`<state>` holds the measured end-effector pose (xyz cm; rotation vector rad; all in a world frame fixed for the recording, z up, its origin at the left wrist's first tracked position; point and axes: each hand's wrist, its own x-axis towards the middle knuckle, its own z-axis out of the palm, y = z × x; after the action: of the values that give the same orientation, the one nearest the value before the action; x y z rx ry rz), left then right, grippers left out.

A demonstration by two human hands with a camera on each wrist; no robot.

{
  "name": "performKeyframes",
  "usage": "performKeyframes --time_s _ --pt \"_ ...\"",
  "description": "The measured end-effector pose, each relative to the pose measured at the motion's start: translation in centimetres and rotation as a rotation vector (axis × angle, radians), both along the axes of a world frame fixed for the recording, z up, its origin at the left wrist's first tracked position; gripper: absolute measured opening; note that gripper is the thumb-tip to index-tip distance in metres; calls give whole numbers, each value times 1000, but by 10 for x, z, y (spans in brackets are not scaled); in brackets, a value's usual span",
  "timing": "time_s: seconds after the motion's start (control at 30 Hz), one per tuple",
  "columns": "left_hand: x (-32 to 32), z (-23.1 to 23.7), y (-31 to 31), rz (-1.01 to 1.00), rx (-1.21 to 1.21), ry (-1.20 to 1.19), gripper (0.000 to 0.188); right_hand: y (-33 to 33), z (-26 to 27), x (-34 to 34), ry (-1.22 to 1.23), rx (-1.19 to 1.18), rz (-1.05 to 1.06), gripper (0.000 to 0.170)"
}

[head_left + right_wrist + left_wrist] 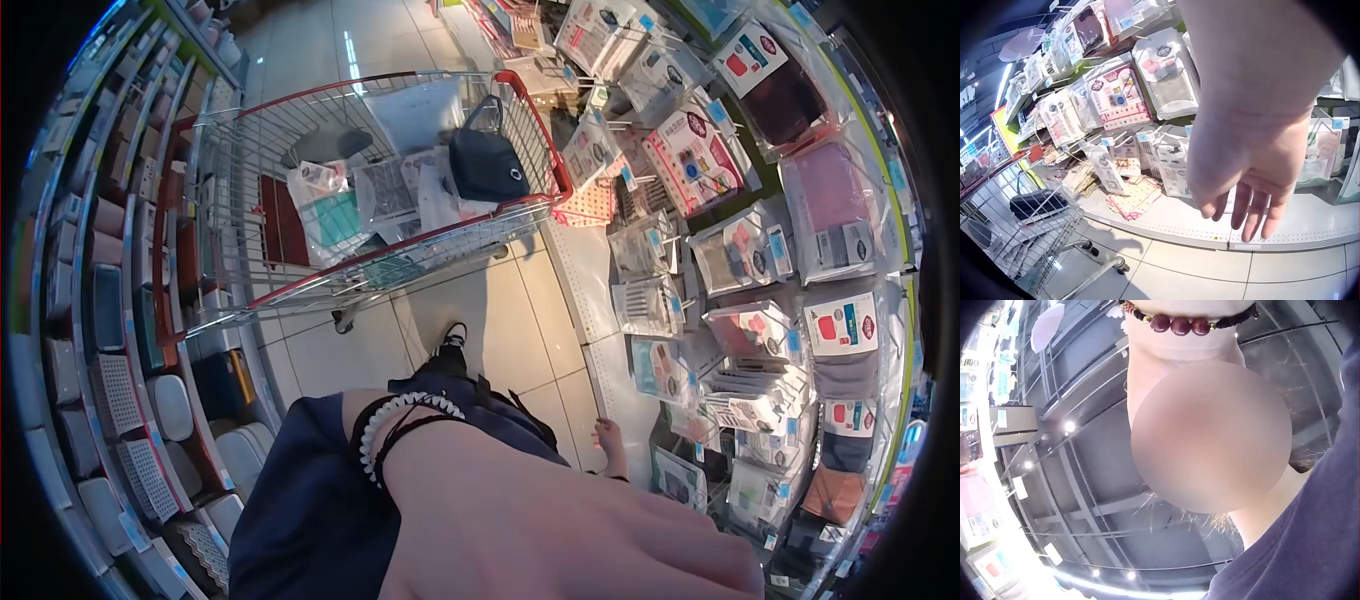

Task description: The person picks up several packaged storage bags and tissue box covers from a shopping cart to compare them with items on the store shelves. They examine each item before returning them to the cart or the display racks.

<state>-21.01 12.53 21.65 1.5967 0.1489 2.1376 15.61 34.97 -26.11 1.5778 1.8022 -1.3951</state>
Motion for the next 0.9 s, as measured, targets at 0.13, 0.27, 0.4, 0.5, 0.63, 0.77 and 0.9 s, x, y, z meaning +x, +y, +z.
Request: performKeyframes --time_s 0.13,0.27,0.4,0.5,0.63,0.77,0.9 --pt "-40 -8 -10 -7 -38 5 46 -1 32 -70 44 33 -5 32" --pt "-114 -32 -28 102 -269 19 47 -17 42 -109 138 46 -1 32" --pt "-252 -127 -46 570 -862 -204 39 -31 45 -114 97 1 36 32" --pt "-351 -241 -77 809 -1423 -587 29 -41 61 -102 -23 -110 -82 32" --pt "-411 -413 -134 911 -1696 -579 32 -47 87 -77 -127 -131 -176 32" --pt "-409 -559 -164 1201 -2128 -215 62 -54 110 -64 -182 -92 -241 29" --pt "-381 -581 -147 959 -2347 -436 89 -63 132 -78 -182 -53 -278 28"
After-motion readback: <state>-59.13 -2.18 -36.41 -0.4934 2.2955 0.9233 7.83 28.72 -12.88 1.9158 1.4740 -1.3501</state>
